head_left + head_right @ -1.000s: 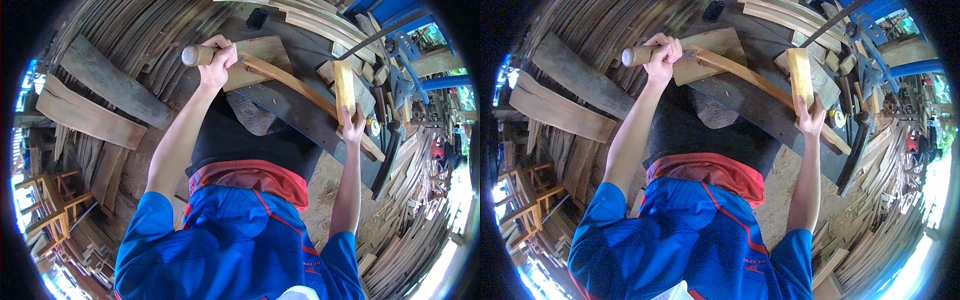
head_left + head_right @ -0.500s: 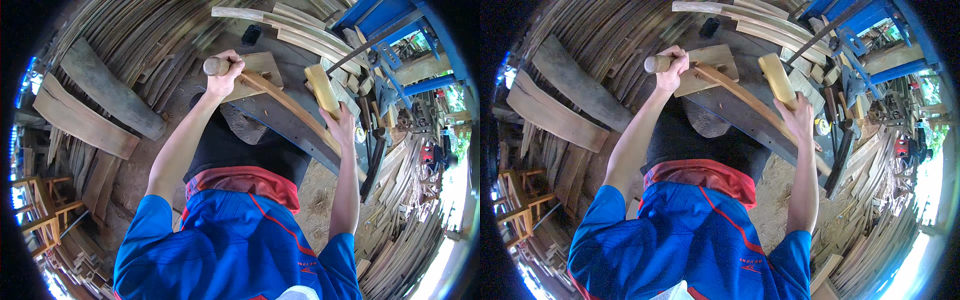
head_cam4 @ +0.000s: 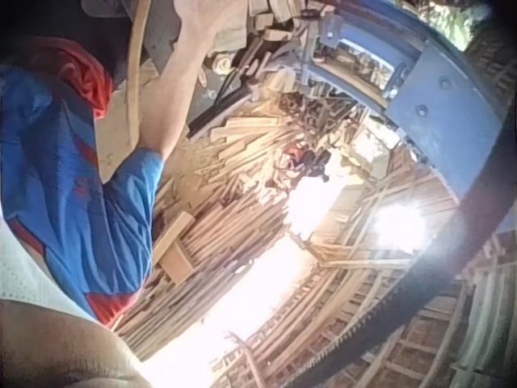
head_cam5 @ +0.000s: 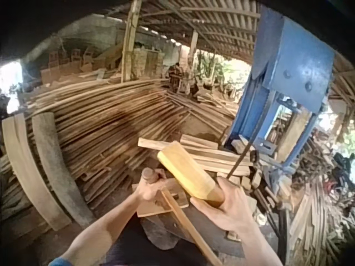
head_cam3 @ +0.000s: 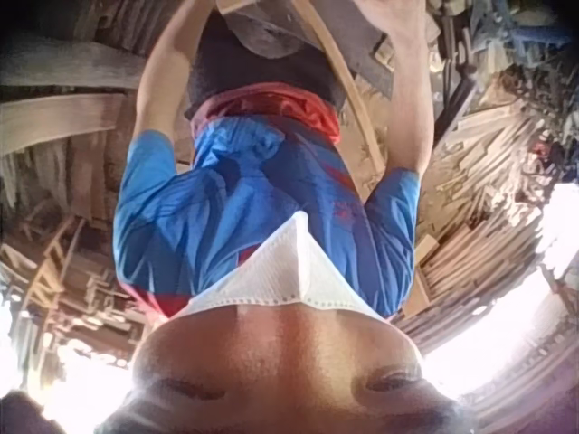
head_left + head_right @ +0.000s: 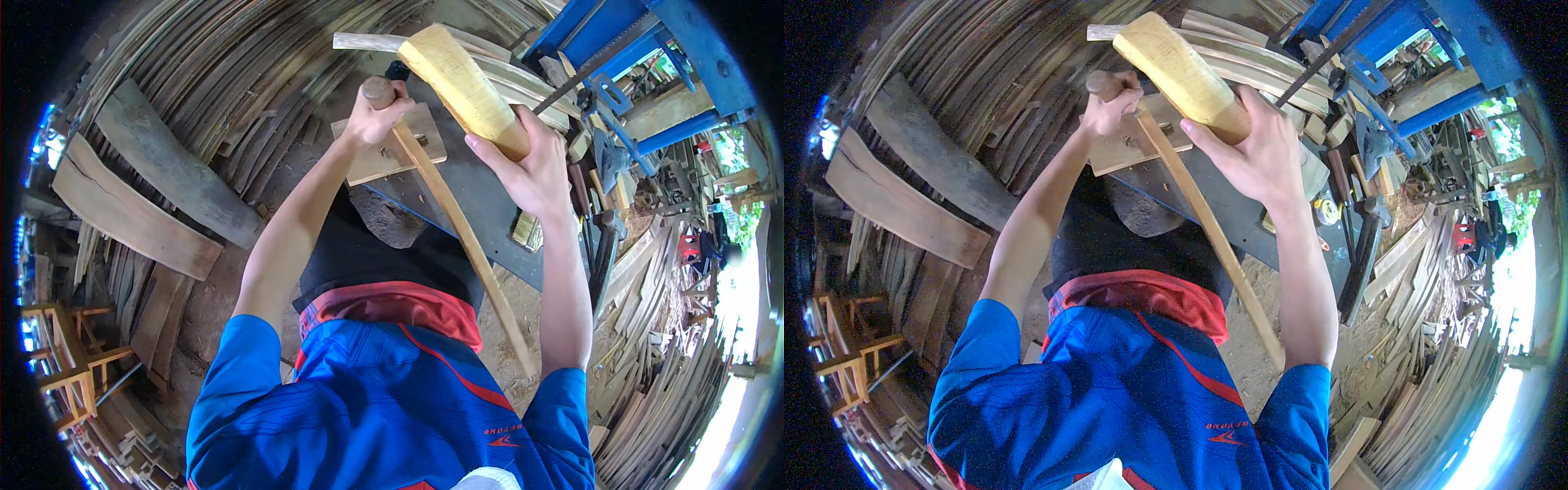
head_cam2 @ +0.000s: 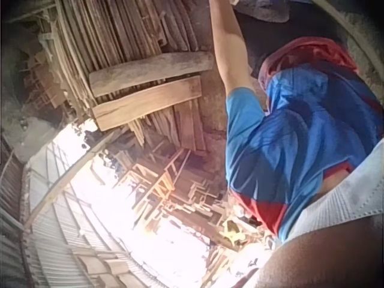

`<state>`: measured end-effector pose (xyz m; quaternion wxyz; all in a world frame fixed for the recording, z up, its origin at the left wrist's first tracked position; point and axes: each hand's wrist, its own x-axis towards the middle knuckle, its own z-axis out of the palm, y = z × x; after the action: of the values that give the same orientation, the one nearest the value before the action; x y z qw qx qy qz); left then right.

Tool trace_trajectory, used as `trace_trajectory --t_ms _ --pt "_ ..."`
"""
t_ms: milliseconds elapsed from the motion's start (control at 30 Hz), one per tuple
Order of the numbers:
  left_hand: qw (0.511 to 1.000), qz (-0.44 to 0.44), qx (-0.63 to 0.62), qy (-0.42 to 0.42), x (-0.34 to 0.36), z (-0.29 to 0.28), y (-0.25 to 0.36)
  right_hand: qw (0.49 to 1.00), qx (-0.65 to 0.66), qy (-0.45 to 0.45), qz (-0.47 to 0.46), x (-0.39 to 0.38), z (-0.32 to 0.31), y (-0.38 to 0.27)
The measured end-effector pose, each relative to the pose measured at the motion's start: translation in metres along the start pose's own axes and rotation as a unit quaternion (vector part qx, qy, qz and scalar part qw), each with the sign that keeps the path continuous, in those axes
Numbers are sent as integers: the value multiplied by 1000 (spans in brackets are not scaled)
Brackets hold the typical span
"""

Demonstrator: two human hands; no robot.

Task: Using a chisel and a wooden mallet to carve or shape a piece of wood on a workbench.

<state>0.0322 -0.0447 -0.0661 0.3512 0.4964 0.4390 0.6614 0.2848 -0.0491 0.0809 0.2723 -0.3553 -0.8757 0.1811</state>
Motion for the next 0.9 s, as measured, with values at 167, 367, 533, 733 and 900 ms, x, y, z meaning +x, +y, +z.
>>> trace_trajectory --t_ms 167,367,533,733,900 --pt "998 1 -5 -58 9 4 9 995 37 70 -68 7 -3 -5" --pt "994 -7 -12 -112 17 0 14 994 43 39 -94 14 -21 -39" --pt "981 -35 -83 -174 26 3 23 992 101 27 -70 21 -22 -39" --pt "977 3 -67 -204 27 -6 16 981 104 59 -153 30 -23 -56" --pt "981 -13 -99 -169 27 -5 13 975 -162 -81 -127 36 -15 -55"
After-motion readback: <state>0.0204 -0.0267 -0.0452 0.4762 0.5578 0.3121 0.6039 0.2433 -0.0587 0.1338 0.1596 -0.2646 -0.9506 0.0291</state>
